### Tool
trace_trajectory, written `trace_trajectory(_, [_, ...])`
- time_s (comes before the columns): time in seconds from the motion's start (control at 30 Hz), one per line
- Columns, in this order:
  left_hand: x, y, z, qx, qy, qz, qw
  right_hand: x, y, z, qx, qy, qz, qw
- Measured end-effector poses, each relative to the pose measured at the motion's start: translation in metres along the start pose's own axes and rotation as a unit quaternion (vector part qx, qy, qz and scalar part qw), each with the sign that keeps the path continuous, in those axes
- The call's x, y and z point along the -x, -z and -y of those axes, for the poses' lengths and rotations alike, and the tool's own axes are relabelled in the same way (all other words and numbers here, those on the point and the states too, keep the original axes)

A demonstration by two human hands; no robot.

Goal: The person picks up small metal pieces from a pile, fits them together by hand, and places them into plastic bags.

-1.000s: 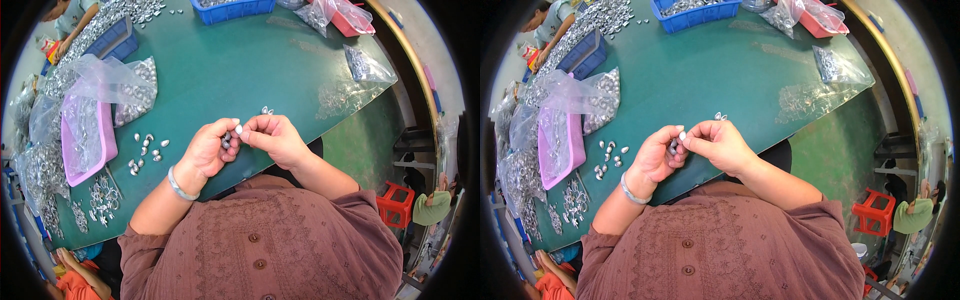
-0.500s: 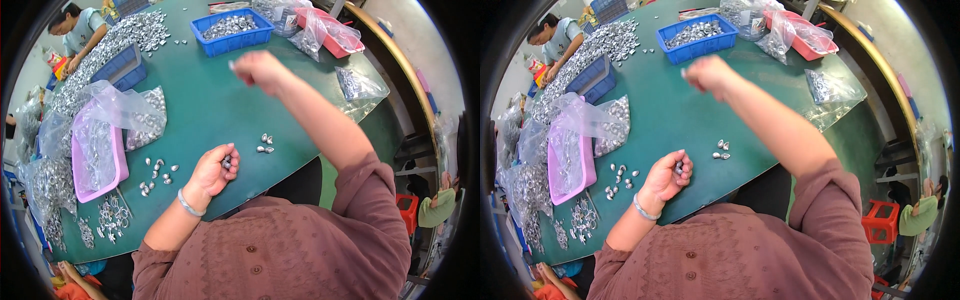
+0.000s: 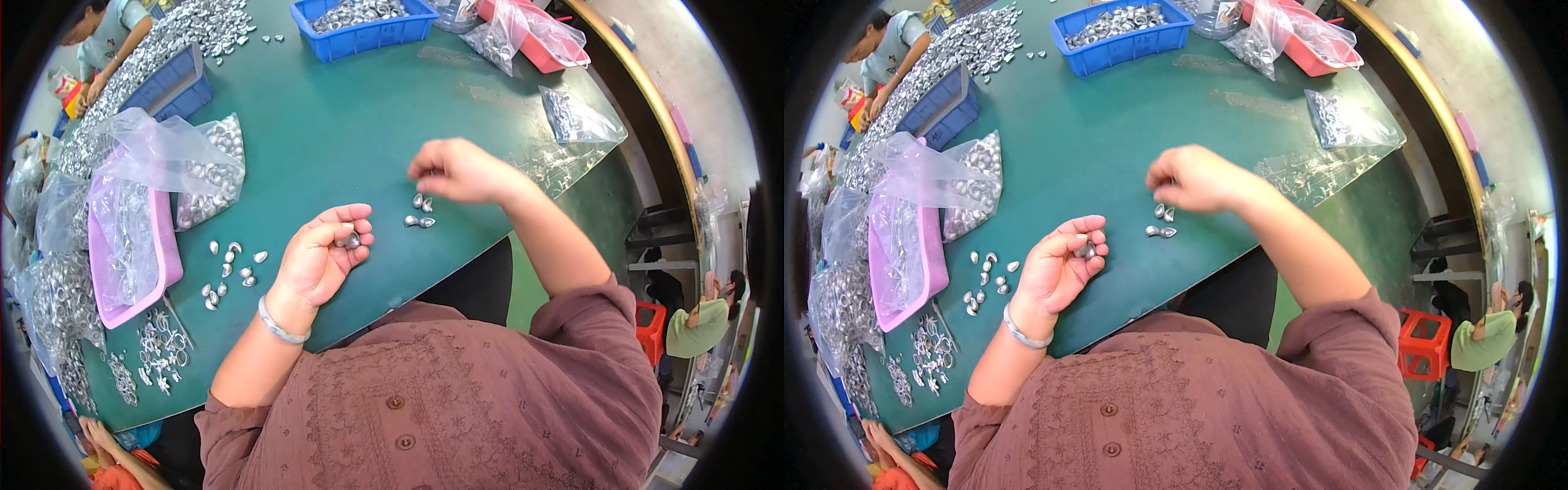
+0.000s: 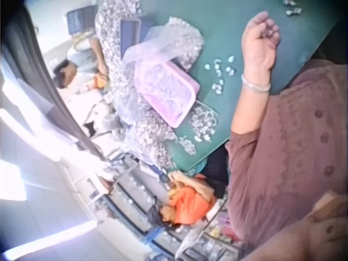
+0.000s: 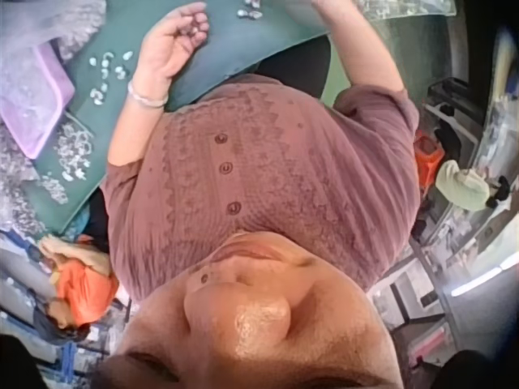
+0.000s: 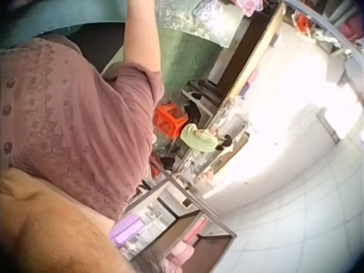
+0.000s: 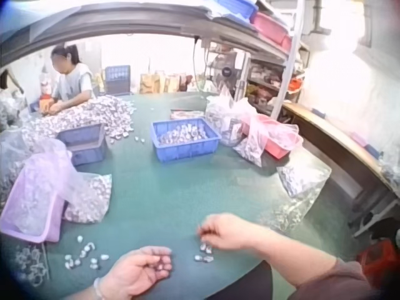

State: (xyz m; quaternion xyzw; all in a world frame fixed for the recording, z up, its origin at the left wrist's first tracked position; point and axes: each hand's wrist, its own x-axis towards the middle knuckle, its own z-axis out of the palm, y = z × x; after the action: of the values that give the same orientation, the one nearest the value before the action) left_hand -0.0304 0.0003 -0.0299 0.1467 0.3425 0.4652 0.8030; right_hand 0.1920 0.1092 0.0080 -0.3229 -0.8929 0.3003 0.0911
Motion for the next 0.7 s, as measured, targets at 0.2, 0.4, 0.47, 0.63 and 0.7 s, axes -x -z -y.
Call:
trace_trajectory(0.2, [0.000,-0.002,0.003,-0.018,0.013,0.006,1.000,0.026,-0.035,0.008,0.028,-0.024,-0.100,0.994])
trace_trajectory(0.4, [0.001,-0.006,0.005,-0.061,0.008,0.018,0.998,0.024,-0.044,0.000,-0.044,-0.012,-0.168,0.985])
trace_trajectory(0.47, [0.001,-0.005,0.006,-0.070,0.006,0.014,0.997,0.023,-0.042,0.002,-0.004,0.003,-0.170,0.985])
trace_trajectory(0.63, [0.001,-0.004,0.005,-0.081,-0.004,0.006,0.997,0.025,-0.040,0.012,0.040,-0.012,-0.117,0.992])
trace_trajectory(0.7, [0.002,-0.005,0.005,-0.088,-0.006,0.006,0.996,0.025,-0.041,0.016,0.040,-0.009,-0.117,0.992])
